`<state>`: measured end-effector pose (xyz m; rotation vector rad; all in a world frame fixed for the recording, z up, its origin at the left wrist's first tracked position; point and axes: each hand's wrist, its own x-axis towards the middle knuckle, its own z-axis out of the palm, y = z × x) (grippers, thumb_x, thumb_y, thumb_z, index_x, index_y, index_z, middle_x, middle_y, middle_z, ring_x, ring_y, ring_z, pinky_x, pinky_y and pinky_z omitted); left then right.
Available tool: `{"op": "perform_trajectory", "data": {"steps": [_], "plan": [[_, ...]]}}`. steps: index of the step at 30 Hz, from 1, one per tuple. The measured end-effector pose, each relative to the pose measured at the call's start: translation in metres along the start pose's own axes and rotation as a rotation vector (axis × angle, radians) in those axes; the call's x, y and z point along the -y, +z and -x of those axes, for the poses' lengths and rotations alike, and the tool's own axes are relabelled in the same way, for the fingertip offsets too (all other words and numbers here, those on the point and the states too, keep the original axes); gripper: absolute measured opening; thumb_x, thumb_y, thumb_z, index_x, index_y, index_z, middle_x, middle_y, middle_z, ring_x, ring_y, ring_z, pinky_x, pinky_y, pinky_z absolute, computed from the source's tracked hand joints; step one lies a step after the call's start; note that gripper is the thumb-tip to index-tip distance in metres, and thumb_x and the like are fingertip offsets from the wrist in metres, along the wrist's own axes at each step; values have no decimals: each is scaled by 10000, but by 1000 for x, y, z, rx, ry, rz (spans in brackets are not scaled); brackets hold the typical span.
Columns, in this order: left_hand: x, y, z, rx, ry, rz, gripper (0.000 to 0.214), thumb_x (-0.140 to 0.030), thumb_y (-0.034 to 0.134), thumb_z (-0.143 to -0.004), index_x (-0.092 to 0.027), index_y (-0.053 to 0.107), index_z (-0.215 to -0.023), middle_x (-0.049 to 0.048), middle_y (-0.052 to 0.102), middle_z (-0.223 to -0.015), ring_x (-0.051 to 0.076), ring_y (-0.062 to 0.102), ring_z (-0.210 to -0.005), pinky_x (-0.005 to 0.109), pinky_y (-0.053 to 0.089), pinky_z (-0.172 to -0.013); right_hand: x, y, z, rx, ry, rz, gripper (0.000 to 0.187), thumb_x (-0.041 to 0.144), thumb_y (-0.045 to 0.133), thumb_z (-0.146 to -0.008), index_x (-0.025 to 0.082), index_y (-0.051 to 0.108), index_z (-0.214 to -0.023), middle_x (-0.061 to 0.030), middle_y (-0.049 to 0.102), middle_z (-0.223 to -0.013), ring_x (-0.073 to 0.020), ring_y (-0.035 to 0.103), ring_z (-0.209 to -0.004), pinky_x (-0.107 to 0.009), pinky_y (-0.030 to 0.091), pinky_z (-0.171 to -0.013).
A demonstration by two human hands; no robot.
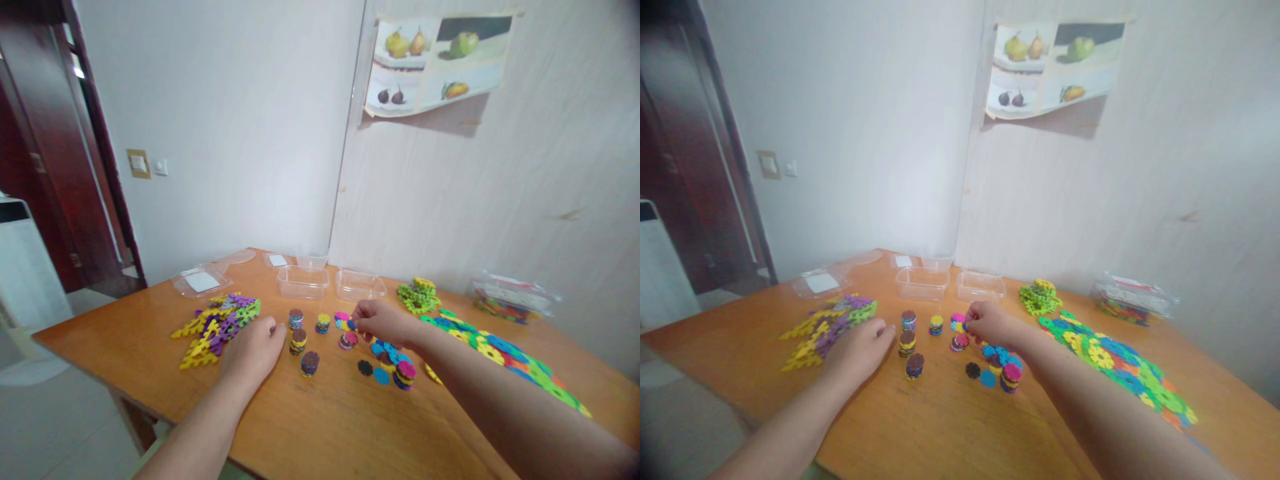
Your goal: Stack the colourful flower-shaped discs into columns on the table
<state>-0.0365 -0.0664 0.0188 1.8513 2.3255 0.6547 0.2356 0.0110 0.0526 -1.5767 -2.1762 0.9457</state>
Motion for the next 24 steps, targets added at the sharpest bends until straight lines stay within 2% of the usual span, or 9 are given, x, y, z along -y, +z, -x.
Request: {"op": "perform_trajectory", "data": {"steps": [6,13,20,22,24], "plan": [[2,3,-2,-9,3,2,397,-486,393,-925,-220,507,-654,25,649,-702,165,547,-628,310,168,-548,4,5,5,21,58,26,188,60,546,-767,208,530,-882,21,663,-663,-146,672,-593,-182,423,-450],[3,4,-2,-16,-3,3,393,-479,393,-923,-223,508,-648,20,645,-691,164,531,-613,311,170,-550,12,12,4,35,77,56,201,72,529,-776,213,515,-919,9,681,-699,-158,689,-610,-194,447,-464],[2,2,-1,-18,-1,1,399,-487,395,-925,-218,506,-652,22,647,-703,161,536,-615,314,167,-545,12,2,13,16,55,157,162,129,597,-745,213,536,-869,18,675,-766,-127,651,-642,-185,414,-525],[1,1,0,-15,-6,-2,397,-486,394,-924,-217,506,-654,22,648,-705,161,537,-614,313,169,-545,12,-5,20,71,8,248,142,183,645,-720,216,558,-827,26,662,-758,-132,624,-640,-198,385,-524],[0,0,0,-13,-5,-1,393,-482,394,-923,-218,505,-655,22,652,-711,161,540,-619,311,172,-546,13,-10,27,184,-76,398,151,261,691,-698,220,586,-798,30,649,-739,-144,600,-647,-215,359,-526]]}}
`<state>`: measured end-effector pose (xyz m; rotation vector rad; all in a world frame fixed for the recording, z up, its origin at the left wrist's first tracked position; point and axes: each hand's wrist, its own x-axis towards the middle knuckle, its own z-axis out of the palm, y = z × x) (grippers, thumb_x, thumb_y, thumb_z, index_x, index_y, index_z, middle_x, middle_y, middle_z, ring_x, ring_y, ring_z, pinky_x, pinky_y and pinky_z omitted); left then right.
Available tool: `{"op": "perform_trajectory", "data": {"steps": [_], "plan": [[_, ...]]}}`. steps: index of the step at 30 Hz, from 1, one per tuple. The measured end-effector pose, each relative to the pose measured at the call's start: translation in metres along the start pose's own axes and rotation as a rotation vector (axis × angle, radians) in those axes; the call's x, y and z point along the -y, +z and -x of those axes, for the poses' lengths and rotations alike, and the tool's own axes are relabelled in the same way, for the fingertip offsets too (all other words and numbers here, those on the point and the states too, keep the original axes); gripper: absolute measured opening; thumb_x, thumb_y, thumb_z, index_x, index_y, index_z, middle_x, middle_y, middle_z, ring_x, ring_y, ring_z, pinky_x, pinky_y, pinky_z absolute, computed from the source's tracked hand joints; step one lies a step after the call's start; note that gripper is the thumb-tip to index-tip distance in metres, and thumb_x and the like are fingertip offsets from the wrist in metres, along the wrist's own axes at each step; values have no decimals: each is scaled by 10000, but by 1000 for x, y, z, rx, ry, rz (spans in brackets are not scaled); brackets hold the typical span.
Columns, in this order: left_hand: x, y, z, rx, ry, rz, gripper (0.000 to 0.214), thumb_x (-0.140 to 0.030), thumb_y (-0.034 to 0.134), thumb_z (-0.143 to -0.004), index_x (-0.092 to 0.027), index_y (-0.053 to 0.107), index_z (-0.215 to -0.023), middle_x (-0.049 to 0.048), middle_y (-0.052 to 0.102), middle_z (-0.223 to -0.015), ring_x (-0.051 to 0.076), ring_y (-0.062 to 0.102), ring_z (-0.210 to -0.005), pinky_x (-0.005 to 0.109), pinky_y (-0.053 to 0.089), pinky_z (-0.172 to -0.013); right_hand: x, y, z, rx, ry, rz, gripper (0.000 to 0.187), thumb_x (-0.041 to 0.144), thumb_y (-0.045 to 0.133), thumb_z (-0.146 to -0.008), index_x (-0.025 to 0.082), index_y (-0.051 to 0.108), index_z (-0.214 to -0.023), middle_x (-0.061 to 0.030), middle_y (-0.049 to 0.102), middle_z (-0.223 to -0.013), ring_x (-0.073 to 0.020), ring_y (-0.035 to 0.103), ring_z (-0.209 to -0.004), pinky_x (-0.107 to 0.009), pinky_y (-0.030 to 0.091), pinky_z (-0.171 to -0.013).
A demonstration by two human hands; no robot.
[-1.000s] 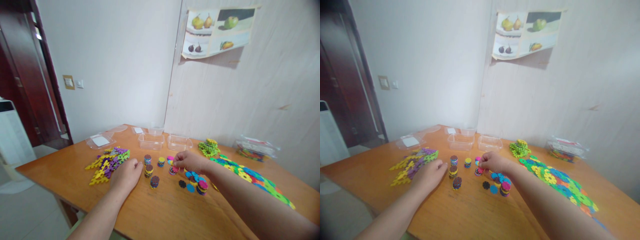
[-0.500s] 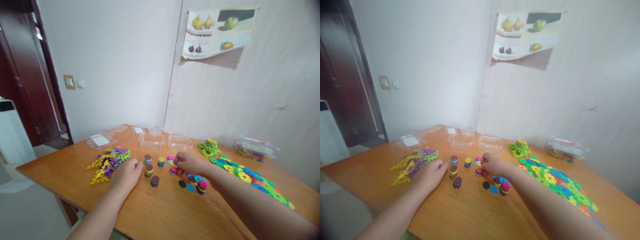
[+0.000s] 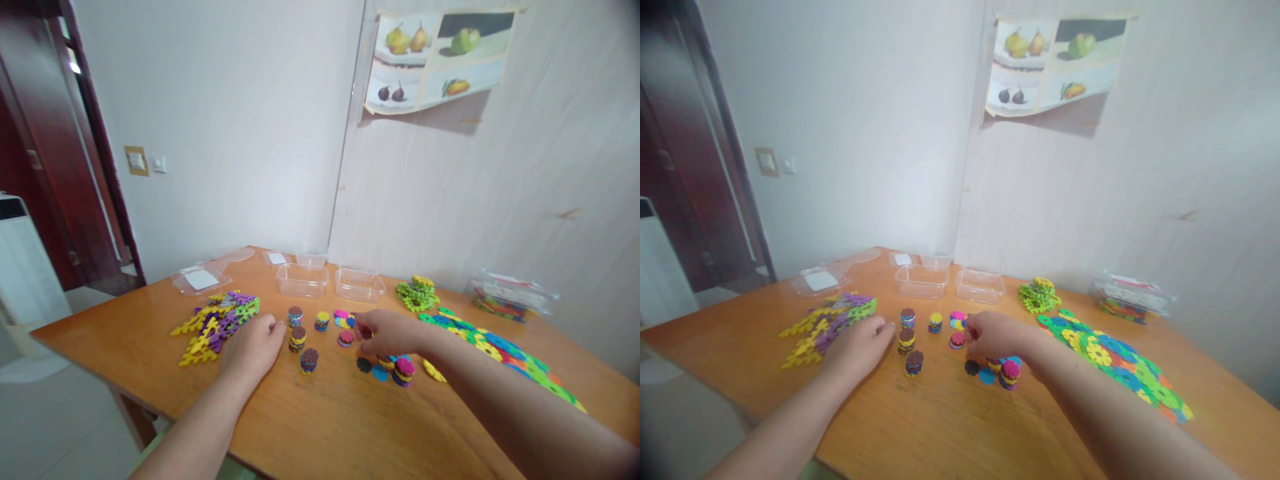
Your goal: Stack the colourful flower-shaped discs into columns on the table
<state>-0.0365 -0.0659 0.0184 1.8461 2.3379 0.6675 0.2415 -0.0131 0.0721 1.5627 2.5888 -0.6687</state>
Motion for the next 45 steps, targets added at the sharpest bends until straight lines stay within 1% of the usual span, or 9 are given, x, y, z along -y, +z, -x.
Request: {"op": "perform_trajectory", "data": {"steps": [3,8,15,21,27,32,38,41,45], "plan": [[1,1,-1,2,7,5,395,-482,393,-922,-219,505,-650,25,653,-712,164,543,-623,310,175,-547,0,-1,6,108,-104,166,243,355,741,-654,228,617,-819,25,657,-782,-160,590,-694,-225,342,-536],[5,5,-3,-14,23,6,395,-485,396,-921,-221,508,-650,29,649,-707,168,546,-628,310,174,-549,0,3,3,150,-109,188,245,362,716,-666,238,639,-863,18,676,-828,-161,597,-697,-222,338,-528],[-1,-1,0,9,3,2,386,-473,397,-924,-221,502,-651,27,649,-707,170,554,-636,307,182,-549,-2,4,3,218,-51,-62,119,274,664,-707,221,620,-805,42,634,-685,-118,556,-569,-200,359,-498],[-1,1,0,-5,6,0,381,-471,408,-929,-221,519,-663,26,668,-731,170,563,-638,308,184,-544,-4,0,-9,-33,37,-408,77,200,637,-711,196,636,-788,39,616,-658,-90,527,-571,-170,382,-507],[3,3,-1,-5,12,5,401,-484,388,-938,-227,543,-671,29,680,-744,176,574,-656,302,191,-550,-5,4,-25,-147,52,-432,50,149,601,-711,173,630,-743,22,627,-662,-92,536,-589,-169,381,-505],[4,4,-1,0,13,-2,415,-493,383,-945,-229,556,-676,36,693,-758,182,580,-671,295,211,-559,-9,11,-30,-150,38,-388,69,127,599,-713,177,627,-752,38,602,-646,-89,516,-583,-170,362,-496],[2,2,0,12,9,-6,395,-477,400,-939,-226,549,-674,34,692,-766,178,580,-668,292,205,-556,-8,1,-18,-161,51,-289,70,164,627,-746,187,604,-808,64,520,-630,-76,453,-542,-173,310,-477],[3,3,-1,6,12,-9,406,-485,383,-939,-230,547,-669,33,689,-764,179,574,-660,295,202,-555,-6,-8,-4,-43,13,-202,84,196,678,-718,190,616,-775,65,542,-620,-84,490,-553,-177,328,-501],[5,5,-3,4,17,-17,406,-489,379,-940,-234,567,-686,37,701,-779,183,580,-672,292,206,-558,0,-13,14,115,-79,100,206,342,766,-672,210,683,-807,20,664,-730,-145,591,-654,-211,355,-536]]}}
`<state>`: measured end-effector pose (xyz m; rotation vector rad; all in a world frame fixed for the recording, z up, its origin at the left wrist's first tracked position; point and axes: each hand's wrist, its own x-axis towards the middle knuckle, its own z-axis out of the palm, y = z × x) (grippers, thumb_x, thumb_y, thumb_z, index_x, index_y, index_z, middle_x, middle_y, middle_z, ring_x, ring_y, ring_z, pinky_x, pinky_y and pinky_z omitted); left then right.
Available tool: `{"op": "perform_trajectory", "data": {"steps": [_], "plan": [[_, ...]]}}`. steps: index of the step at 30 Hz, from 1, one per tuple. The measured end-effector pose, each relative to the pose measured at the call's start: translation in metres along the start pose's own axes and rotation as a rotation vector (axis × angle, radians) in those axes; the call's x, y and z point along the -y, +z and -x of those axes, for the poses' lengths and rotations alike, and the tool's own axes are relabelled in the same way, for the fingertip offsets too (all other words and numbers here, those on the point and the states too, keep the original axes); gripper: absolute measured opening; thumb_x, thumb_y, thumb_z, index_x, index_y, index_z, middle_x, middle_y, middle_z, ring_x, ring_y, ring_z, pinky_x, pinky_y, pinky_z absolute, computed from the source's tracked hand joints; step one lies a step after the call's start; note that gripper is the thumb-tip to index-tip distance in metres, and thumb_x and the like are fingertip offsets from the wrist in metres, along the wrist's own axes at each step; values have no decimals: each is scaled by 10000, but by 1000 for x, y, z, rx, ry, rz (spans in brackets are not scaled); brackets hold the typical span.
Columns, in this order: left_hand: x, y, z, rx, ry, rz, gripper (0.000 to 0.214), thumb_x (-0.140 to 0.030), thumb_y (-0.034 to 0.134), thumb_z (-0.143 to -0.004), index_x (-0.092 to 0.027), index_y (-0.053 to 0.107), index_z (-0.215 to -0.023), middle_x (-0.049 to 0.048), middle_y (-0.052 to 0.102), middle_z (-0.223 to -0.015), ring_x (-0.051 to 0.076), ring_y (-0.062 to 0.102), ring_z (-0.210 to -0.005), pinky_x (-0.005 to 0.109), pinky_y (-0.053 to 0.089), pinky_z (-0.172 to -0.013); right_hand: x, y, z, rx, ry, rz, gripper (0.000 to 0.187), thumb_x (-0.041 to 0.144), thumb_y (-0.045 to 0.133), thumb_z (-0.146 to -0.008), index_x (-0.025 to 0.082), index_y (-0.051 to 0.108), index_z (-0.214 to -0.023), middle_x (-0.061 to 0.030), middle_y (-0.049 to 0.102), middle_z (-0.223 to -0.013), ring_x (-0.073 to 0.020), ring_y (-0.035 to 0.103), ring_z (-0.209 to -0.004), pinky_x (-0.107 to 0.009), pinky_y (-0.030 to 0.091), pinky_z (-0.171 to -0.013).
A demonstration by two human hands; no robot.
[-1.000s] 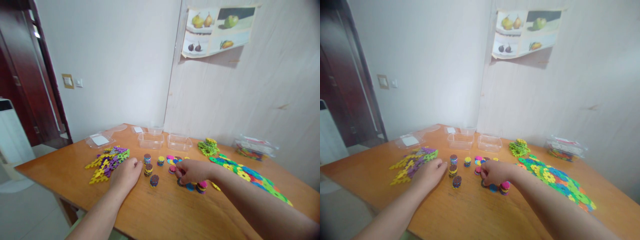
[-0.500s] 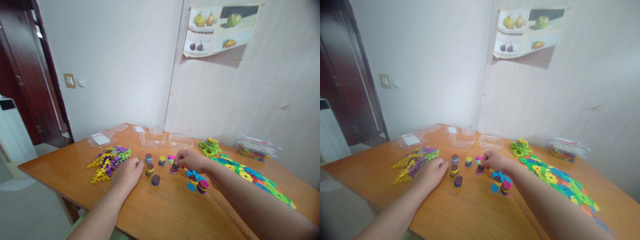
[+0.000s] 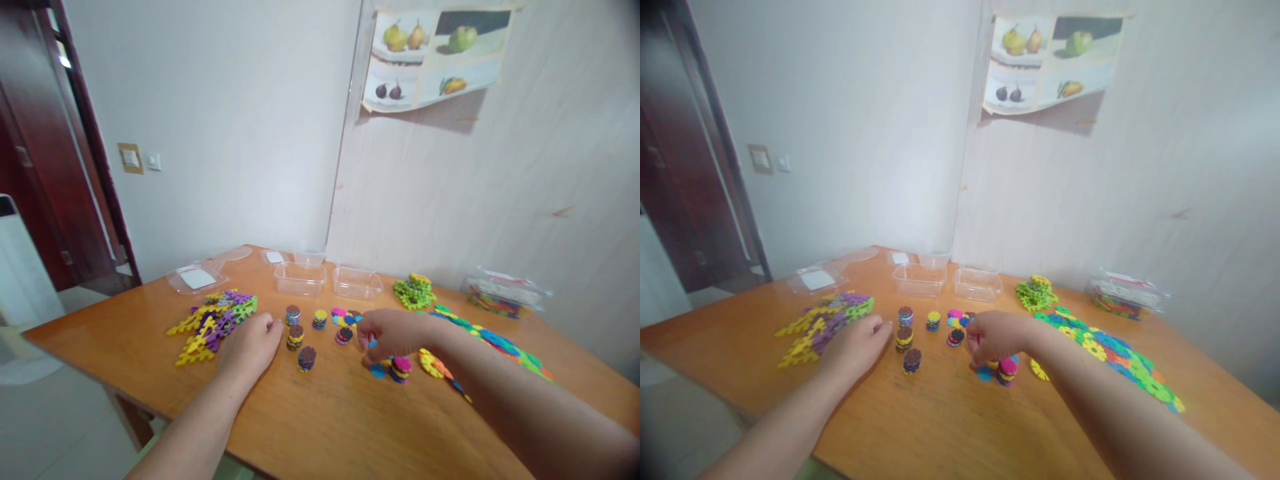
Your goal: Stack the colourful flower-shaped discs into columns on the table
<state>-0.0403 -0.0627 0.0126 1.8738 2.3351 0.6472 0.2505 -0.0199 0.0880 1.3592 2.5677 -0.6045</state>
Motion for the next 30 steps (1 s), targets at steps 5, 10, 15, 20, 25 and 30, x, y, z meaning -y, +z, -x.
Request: {"op": "perform_trajectory", "data": {"steps": [5,10,15,20,25,30], "plan": [[-1,-2,1,0,1,10,402,-481,385,-940,-226,542,-671,35,692,-761,176,575,-657,295,197,-554,9,6,7,37,-62,271,260,329,782,-621,251,737,-865,-6,707,-767,-195,624,-669,-248,352,-552],[-5,-6,3,7,-3,17,396,-479,396,-935,-223,531,-664,36,693,-768,177,582,-664,295,197,-550,9,9,4,43,-76,339,207,278,758,-636,255,738,-841,-13,705,-753,-200,628,-683,-251,360,-574],[-5,-6,3,5,-5,15,374,-451,396,-932,-226,534,-666,36,689,-756,178,579,-659,294,198,-551,6,7,2,83,-53,273,184,264,716,-670,256,723,-853,17,673,-683,-163,584,-564,-235,337,-515],[-3,-4,2,-5,5,14,391,-476,402,-935,-228,535,-664,34,692,-759,184,589,-667,297,204,-548,7,2,4,43,-82,326,278,325,771,-623,258,735,-891,-7,716,-803,-191,617,-660,-243,338,-527],[-3,-4,2,8,-2,13,385,-468,414,-939,-222,541,-671,35,709,-777,181,605,-687,293,206,-550,13,1,4,82,-77,416,273,309,779,-614,255,753,-881,-12,701,-733,-197,608,-633,-254,347,-549],[-2,-3,1,1,3,11,387,-466,403,-939,-225,533,-665,32,693,-756,179,591,-674,297,200,-551,9,3,0,84,-83,344,256,268,754,-630,256,740,-885,-7,703,-778,-192,619,-661,-249,351,-560]]}}
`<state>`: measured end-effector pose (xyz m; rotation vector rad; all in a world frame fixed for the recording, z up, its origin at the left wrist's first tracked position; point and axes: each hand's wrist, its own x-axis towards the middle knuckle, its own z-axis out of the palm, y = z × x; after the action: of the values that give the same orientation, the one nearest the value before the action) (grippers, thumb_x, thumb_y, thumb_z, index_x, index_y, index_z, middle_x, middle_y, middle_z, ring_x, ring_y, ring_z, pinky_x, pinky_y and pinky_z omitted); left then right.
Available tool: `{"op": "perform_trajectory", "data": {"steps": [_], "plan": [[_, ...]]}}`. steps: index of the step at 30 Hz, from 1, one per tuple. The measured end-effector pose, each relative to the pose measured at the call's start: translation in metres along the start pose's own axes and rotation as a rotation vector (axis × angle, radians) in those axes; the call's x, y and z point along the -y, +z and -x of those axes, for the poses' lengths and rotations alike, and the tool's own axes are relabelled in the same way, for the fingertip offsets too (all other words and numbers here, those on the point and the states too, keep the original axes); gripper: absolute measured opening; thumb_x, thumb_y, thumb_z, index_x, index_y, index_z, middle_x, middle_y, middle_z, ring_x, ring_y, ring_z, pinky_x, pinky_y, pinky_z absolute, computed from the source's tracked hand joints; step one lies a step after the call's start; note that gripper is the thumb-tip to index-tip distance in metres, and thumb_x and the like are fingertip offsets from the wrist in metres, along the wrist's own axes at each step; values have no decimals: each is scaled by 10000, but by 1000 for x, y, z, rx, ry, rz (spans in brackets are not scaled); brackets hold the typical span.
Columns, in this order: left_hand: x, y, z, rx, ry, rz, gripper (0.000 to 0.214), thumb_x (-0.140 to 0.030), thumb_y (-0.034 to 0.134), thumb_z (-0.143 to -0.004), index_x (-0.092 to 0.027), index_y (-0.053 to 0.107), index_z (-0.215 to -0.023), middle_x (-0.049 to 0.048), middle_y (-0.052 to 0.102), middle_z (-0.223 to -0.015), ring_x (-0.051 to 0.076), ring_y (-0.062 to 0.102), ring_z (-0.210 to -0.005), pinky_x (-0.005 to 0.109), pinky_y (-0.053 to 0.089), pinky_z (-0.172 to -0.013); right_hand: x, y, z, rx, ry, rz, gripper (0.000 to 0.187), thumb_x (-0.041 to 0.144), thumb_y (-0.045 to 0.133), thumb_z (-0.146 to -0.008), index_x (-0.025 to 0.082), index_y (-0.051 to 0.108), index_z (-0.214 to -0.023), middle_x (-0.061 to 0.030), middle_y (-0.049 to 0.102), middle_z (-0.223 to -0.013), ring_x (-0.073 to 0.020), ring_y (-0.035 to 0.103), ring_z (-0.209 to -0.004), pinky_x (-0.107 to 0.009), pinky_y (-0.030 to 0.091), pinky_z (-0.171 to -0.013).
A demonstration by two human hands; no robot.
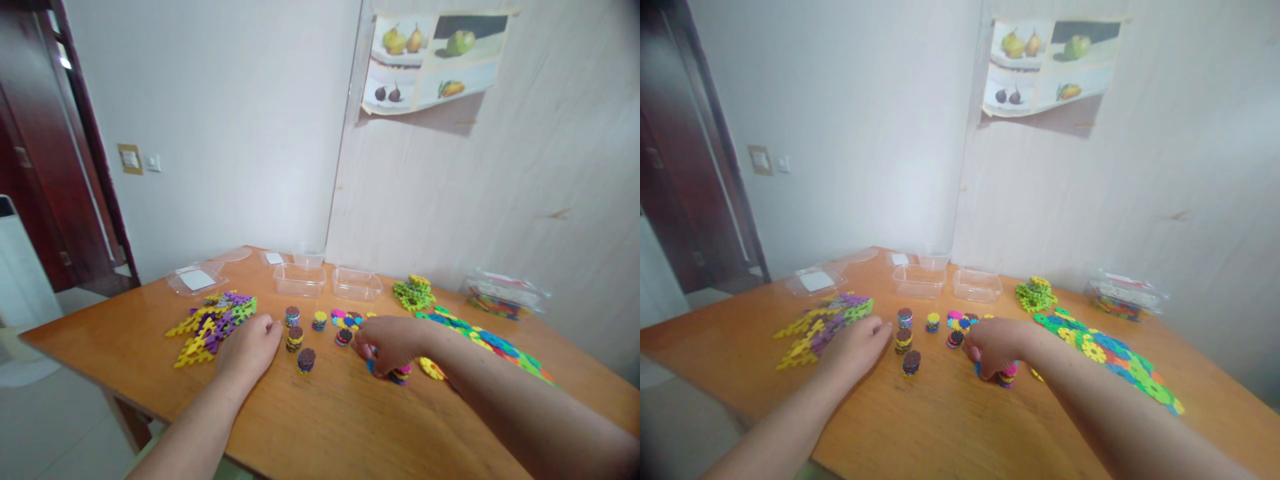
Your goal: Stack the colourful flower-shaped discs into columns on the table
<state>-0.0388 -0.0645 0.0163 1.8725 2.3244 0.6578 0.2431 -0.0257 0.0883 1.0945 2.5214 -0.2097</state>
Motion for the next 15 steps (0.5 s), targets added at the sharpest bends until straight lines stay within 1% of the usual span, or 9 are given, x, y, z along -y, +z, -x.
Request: {"op": "perform_trajectory", "data": {"steps": [3,6,8,10,12,15], "plan": [[0,0,0,-2,-1,7,393,-479,398,-932,-225,517,-657,30,674,-740,176,571,-652,298,191,-553,-2,3,0,-16,9,-44,284,267,751,-622,254,720,-904,-11,705,-818,-192,619,-666,-244,340,-539],[-1,-1,1,1,-6,14,387,-477,395,-928,-224,507,-656,29,663,-728,172,554,-637,300,184,-555,-2,4,2,-19,43,-110,296,247,744,-617,251,690,-908,0,687,-780,-177,600,-623,-234,334,-514],[-1,-2,2,1,-6,14,383,-470,393,-927,-224,505,-656,29,663,-728,172,550,-635,303,181,-555,-2,4,2,-17,45,-173,231,207,702,-642,242,662,-867,22,651,-705,-153,570,-576,-223,329,-500],[-1,-2,2,-4,-2,12,382,-467,392,-927,-224,504,-655,30,666,-732,172,549,-636,304,180,-555,-4,3,0,-44,25,-272,142,173,642,-688,227,629,-819,41,611,-660,-128,546,-558,-209,331,-497],[-1,-2,2,-8,0,12,380,-467,394,-927,-224,507,-657,31,670,-738,173,550,-639,304,180,-557,-6,1,-5,-113,24,-415,92,158,609,-729,214,612,-803,50,593,-668,-107,534,-572,-192,345,-504],[-1,-1,2,-1,-7,15,379,-472,401,-924,-224,511,-659,32,674,-744,172,551,-639,302,182,-558,-10,0,-17,-274,100,-586,86,158,636,-752,198,622,-827,53,585,-692,-89,510,-594,-174,361,-510]]}}
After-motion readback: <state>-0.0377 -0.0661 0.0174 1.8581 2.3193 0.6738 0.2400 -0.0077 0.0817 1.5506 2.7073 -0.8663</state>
